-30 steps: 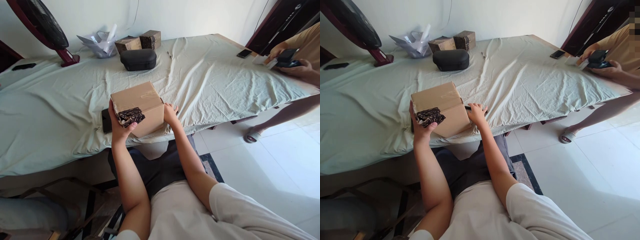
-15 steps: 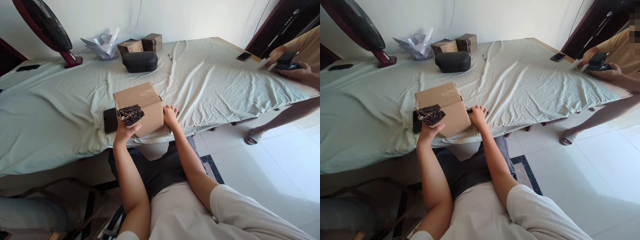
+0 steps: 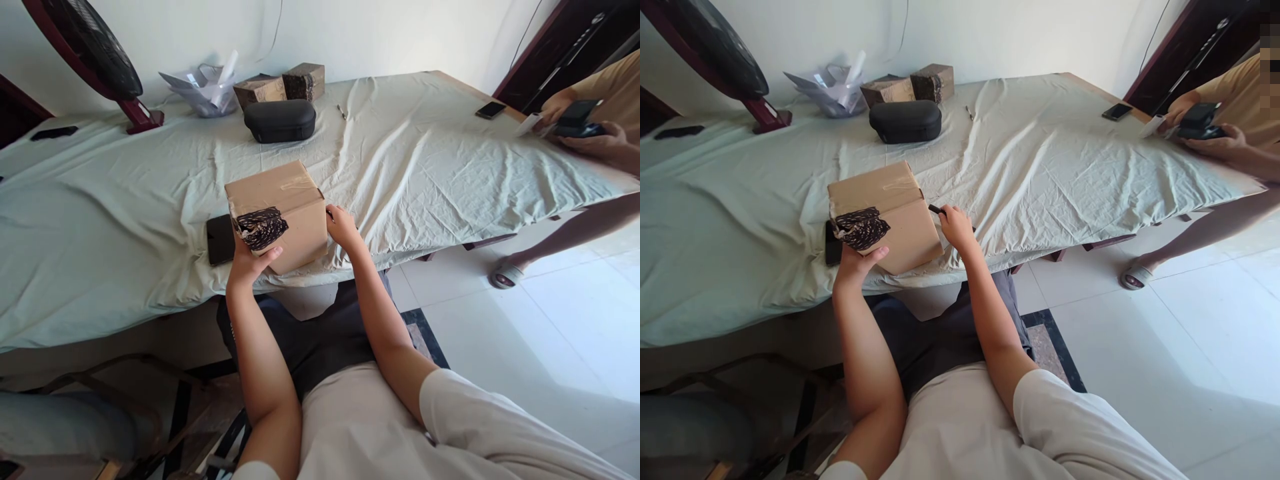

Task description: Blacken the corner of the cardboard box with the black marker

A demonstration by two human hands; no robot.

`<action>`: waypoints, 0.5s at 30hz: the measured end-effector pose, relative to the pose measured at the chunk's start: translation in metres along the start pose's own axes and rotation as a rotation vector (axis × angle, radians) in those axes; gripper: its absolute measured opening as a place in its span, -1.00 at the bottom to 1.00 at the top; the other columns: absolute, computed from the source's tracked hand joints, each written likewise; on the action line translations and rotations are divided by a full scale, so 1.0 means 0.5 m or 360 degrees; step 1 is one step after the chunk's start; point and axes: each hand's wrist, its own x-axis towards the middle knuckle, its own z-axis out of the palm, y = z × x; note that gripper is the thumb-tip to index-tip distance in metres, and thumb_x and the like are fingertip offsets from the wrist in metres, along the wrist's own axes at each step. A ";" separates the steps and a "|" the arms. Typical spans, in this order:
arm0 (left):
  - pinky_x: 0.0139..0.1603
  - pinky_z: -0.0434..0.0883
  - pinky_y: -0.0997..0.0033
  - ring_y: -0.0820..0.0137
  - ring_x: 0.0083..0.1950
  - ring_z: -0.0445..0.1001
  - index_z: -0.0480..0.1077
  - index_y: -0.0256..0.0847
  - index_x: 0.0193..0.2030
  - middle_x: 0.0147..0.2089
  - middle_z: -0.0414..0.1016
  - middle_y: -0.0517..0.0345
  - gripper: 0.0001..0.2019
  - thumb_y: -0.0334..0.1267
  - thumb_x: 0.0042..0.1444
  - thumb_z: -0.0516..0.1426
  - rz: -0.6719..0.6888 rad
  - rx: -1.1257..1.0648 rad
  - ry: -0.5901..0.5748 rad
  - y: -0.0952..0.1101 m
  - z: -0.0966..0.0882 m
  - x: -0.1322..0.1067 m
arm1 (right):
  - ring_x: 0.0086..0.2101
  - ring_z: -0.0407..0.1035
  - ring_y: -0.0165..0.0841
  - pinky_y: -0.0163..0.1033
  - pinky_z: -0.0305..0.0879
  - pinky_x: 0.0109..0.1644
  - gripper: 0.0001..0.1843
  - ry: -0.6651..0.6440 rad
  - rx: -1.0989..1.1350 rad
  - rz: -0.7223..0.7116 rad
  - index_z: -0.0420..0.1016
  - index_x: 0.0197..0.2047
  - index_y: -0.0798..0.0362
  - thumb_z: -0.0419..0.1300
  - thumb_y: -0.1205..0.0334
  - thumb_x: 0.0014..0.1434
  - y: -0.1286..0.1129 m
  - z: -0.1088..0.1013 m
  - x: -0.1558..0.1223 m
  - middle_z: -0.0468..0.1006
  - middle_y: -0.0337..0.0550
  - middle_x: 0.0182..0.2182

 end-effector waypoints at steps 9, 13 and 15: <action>0.68 0.16 -0.28 -0.13 0.52 0.43 0.33 -0.14 0.43 0.37 0.50 -0.28 0.04 0.18 -0.15 0.56 0.0004 0.0006 -0.0009 0.000 0.001 0.000 | -0.02 0.56 -0.09 -0.15 0.35 0.04 -0.59 -0.0071 0.0033 0.0045 0.65 0.01 0.11 -0.05 0.23 0.57 0.001 -0.028 -0.004 0.74 0.12 -0.02; 0.68 0.17 -0.24 -0.13 0.54 0.41 0.30 -0.17 0.46 0.43 0.45 -0.30 0.04 0.21 -0.09 0.52 -0.0003 0.0089 -0.0027 -0.001 -0.002 0.000 | 0.04 0.56 -0.14 -0.20 0.35 0.09 -0.64 -0.0086 0.0030 0.0055 0.65 0.14 0.10 0.05 0.28 0.52 0.005 -0.029 -0.004 0.75 0.08 0.05; 0.67 0.18 -0.23 -0.12 0.53 0.42 0.29 -0.18 0.47 0.43 0.45 -0.30 0.04 0.22 -0.08 0.50 0.0002 0.0111 -0.0022 -0.001 -0.003 0.000 | 0.03 0.57 -0.13 -0.21 0.36 0.09 -0.66 -0.0092 0.0018 0.0083 0.67 0.11 0.11 0.08 0.24 0.53 0.006 -0.026 -0.005 0.76 0.09 0.04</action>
